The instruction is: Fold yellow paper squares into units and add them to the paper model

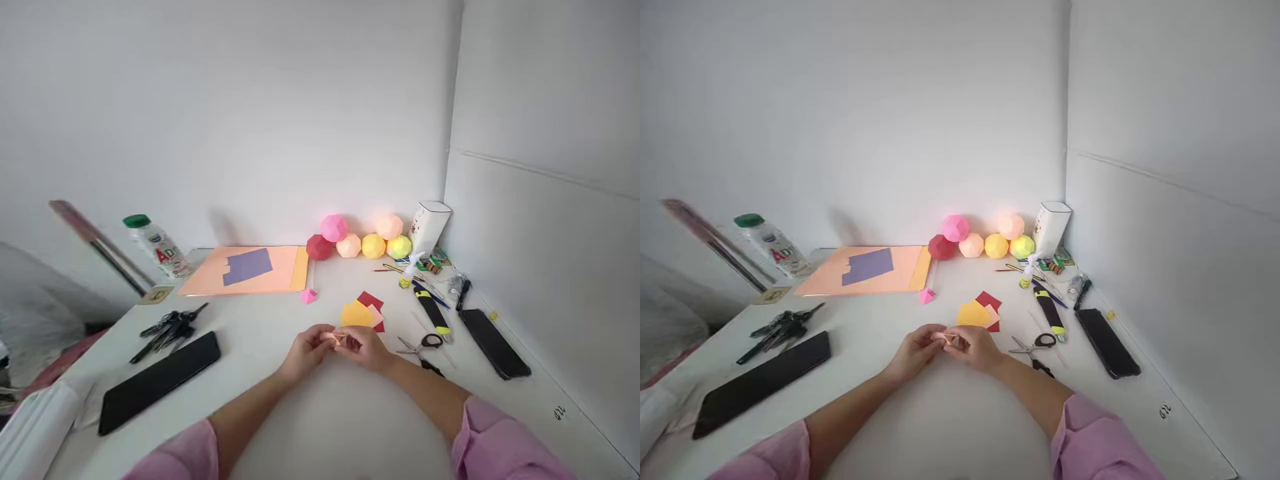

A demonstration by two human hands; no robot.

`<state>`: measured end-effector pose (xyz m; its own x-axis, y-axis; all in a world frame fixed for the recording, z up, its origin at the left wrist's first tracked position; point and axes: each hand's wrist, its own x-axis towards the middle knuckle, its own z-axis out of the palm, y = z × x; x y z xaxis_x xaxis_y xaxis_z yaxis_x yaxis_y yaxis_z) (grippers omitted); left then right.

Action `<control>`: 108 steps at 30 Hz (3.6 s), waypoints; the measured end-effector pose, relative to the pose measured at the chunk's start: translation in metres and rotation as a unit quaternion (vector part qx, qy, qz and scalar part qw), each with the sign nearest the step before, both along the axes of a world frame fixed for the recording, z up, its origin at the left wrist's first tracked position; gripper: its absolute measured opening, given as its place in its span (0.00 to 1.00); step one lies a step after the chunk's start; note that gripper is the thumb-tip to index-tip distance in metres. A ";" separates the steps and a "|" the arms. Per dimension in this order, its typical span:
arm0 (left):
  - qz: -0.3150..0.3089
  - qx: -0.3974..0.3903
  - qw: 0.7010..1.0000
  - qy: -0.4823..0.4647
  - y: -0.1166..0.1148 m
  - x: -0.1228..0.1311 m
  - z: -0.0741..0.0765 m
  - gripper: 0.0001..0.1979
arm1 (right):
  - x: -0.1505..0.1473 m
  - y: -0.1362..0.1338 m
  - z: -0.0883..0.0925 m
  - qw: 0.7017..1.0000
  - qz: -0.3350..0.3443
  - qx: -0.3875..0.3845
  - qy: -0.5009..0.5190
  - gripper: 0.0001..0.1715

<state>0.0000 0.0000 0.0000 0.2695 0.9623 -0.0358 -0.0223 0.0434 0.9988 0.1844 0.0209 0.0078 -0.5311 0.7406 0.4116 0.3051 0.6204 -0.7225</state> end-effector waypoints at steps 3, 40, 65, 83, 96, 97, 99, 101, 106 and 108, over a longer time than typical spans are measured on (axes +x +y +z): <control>0.012 -0.005 1.000 0.009 -0.001 0.002 0.003 0.20 | -0.001 0.000 -0.004 1.000 -0.005 0.013 -0.006 0.12; 0.012 0.059 0.998 0.015 -0.004 0.001 0.009 0.11 | -0.002 0.001 0.002 0.998 -0.020 -0.056 0.024 0.10; -0.004 0.036 0.999 0.038 -0.003 0.001 0.014 0.13 | 0.001 0.002 0.003 0.986 -0.002 -0.155 0.068 0.11; 0.025 0.132 0.985 0.110 -0.004 0.004 0.006 0.17 | -0.002 0.000 0.001 0.999 0.021 0.050 0.005 0.07; 0.094 0.057 0.986 0.125 -0.007 0.001 0.018 0.26 | -0.001 0.001 -0.001 0.991 -0.069 0.110 0.040 0.10; 0.079 0.062 0.987 0.126 -0.007 0.001 0.020 0.27 | -0.001 0.002 -0.003 0.988 -0.080 0.125 0.040 0.09; 0.038 0.071 0.989 0.127 -0.008 0.002 0.024 0.26 | -0.001 0.003 -0.005 0.983 -0.085 0.158 0.028 0.10; 0.017 0.072 0.988 0.135 -0.009 0.003 0.025 0.24 | 0.000 0.002 -0.006 0.979 -0.073 0.191 0.002 0.11; 0.017 0.030 0.991 0.132 -0.004 0.002 0.021 0.23 | 0.001 -0.004 0.001 0.968 -0.027 0.243 -0.048 0.12; 0.018 0.016 0.994 0.110 -0.002 0.000 0.019 0.22 | 0.001 -0.005 0.005 0.969 -0.021 0.241 -0.058 0.11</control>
